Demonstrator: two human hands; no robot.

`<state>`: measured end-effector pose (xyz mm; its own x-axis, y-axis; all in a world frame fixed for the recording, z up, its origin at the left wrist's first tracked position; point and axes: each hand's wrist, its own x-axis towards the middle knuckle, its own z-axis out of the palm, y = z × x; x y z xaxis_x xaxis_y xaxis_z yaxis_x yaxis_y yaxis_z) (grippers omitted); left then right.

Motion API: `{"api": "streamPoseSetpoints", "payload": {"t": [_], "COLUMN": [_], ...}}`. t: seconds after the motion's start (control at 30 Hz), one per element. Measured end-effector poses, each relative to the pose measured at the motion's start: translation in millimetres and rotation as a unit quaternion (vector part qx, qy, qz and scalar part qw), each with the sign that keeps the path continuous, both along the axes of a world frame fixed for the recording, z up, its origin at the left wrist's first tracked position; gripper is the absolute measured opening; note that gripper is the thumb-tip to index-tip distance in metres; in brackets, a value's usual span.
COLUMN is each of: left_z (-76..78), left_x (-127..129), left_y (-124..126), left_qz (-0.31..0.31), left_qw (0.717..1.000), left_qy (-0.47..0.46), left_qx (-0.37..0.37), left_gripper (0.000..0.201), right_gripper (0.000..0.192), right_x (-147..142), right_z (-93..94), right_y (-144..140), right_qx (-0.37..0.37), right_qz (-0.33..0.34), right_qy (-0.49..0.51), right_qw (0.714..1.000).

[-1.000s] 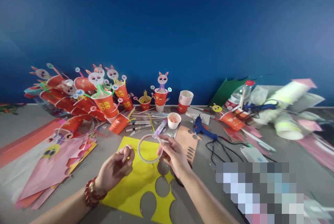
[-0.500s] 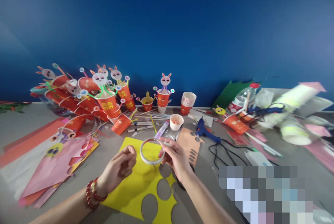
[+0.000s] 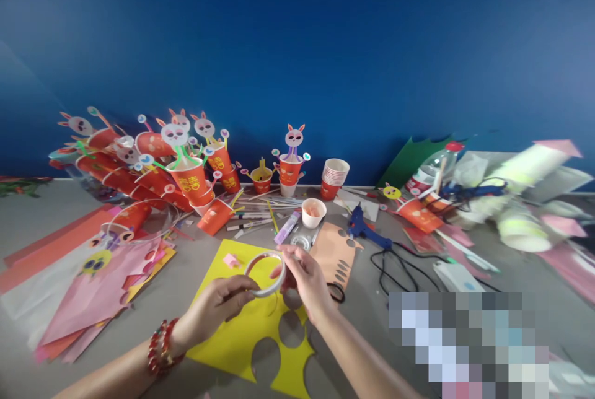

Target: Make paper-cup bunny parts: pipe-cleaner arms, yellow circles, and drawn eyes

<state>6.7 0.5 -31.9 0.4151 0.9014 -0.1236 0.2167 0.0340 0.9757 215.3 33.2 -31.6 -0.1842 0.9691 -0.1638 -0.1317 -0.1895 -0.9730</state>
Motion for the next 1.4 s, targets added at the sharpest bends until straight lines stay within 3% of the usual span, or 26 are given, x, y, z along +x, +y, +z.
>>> {"api": "streamPoseSetpoints", "payload": {"t": [0.1, 0.2, 0.3, 0.57, 0.8, 1.07, 1.4], "left_z": [-6.4, -10.0, -8.8, -7.7, -8.2, -10.5, -7.3], "left_x": [0, 0, 2, 6, 9, 7, 3], "left_y": [0, 1, 0, -3, -5, -5, -1], "left_qz": [0.050, 0.097, 0.124, 0.163, 0.151, 0.144, 0.144], "left_qw": [0.997, 0.990, 0.987, 0.985, 0.988, 0.989, 0.986], "left_qy": [-0.067, -0.107, -0.104, -0.045, -0.031, -0.009, 0.000], "left_qx": [-0.002, -0.001, 0.012, 0.033, 0.022, 0.039, 0.088], "left_gripper": [0.037, 0.041, 0.041, 0.038, 0.040, 0.035, 0.029], "right_gripper": [0.046, 0.037, 0.025, 0.027, 0.005, 0.004, 0.011], "right_x": [-1, -5, -11, -19, -21, -20, -19], "right_z": [2.8, 2.5, 1.7, -1.8, 0.1, 1.5, 8.2], "right_y": [-11, -23, -31, -33, -33, -29, -33], "right_qx": [0.143, 0.282, 0.342, 0.373, 0.350, 0.328, 0.418], "right_qz": [0.003, -0.032, -0.021, -0.020, -0.044, -0.039, -0.016], "right_qy": [-0.089, -0.180, -0.215, -0.256, -0.223, -0.203, -0.264], "right_qw": [0.986, 0.942, 0.914, 0.892, 0.909, 0.922, 0.869]}}
